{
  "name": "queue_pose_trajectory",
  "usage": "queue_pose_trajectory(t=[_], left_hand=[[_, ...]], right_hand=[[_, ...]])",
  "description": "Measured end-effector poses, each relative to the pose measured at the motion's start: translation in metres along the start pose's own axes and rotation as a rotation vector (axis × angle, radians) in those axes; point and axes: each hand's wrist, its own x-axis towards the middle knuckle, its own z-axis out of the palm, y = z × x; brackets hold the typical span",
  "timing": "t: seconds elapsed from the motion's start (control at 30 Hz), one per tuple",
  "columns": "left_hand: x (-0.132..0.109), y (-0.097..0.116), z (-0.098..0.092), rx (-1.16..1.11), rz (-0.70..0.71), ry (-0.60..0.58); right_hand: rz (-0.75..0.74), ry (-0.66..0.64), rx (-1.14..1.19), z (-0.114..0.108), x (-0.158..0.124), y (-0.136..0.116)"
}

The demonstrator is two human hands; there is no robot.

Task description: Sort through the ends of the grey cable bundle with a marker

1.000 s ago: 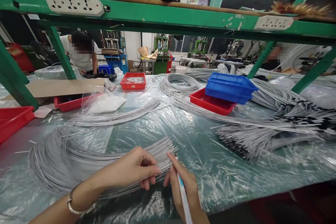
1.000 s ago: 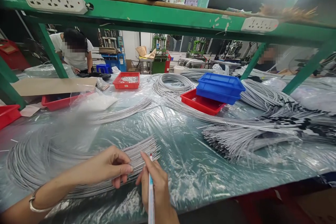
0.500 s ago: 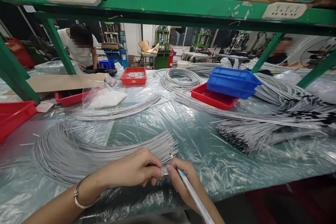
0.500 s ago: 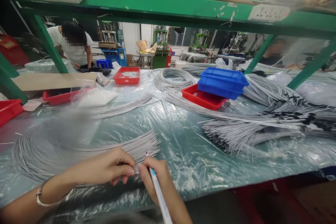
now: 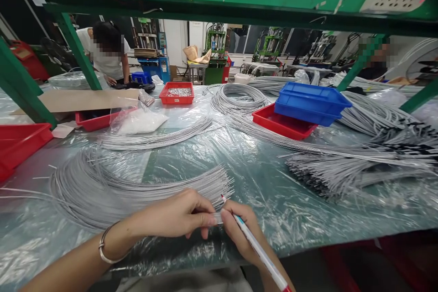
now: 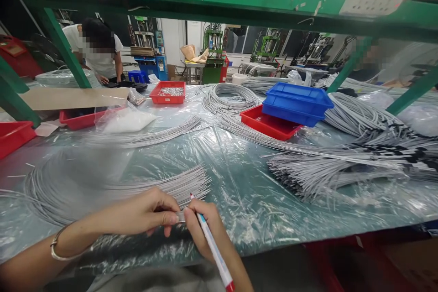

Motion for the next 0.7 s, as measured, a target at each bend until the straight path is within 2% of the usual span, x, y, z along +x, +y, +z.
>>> queue_pose_trajectory(t=[0.13, 0.3, 0.43, 0.6, 0.7], left_hand=[[0.002, -0.005, 0.004, -0.067, 0.019, 0.06], [0.002, -0.006, 0.008, 0.005, 0.024, 0.121], [0.003, -0.003, 0.01, 0.074, 0.036, 0.124], [0.005, 0.0, 0.005, -0.013, 0.015, 0.096], [0.001, 0.006, -0.002, -0.084, 0.008, 0.06]], right_hand=[[-0.028, 0.023, -0.044, 0.001, 0.001, -0.001], [-0.001, 0.006, -0.079, 0.001, 0.0, -0.002], [0.009, 0.108, -0.128, 0.005, 0.001, -0.007], [-0.06, 0.179, -0.17, 0.006, 0.001, -0.005], [-0.191, 0.222, -0.109, 0.003, -0.002, 0.004]])
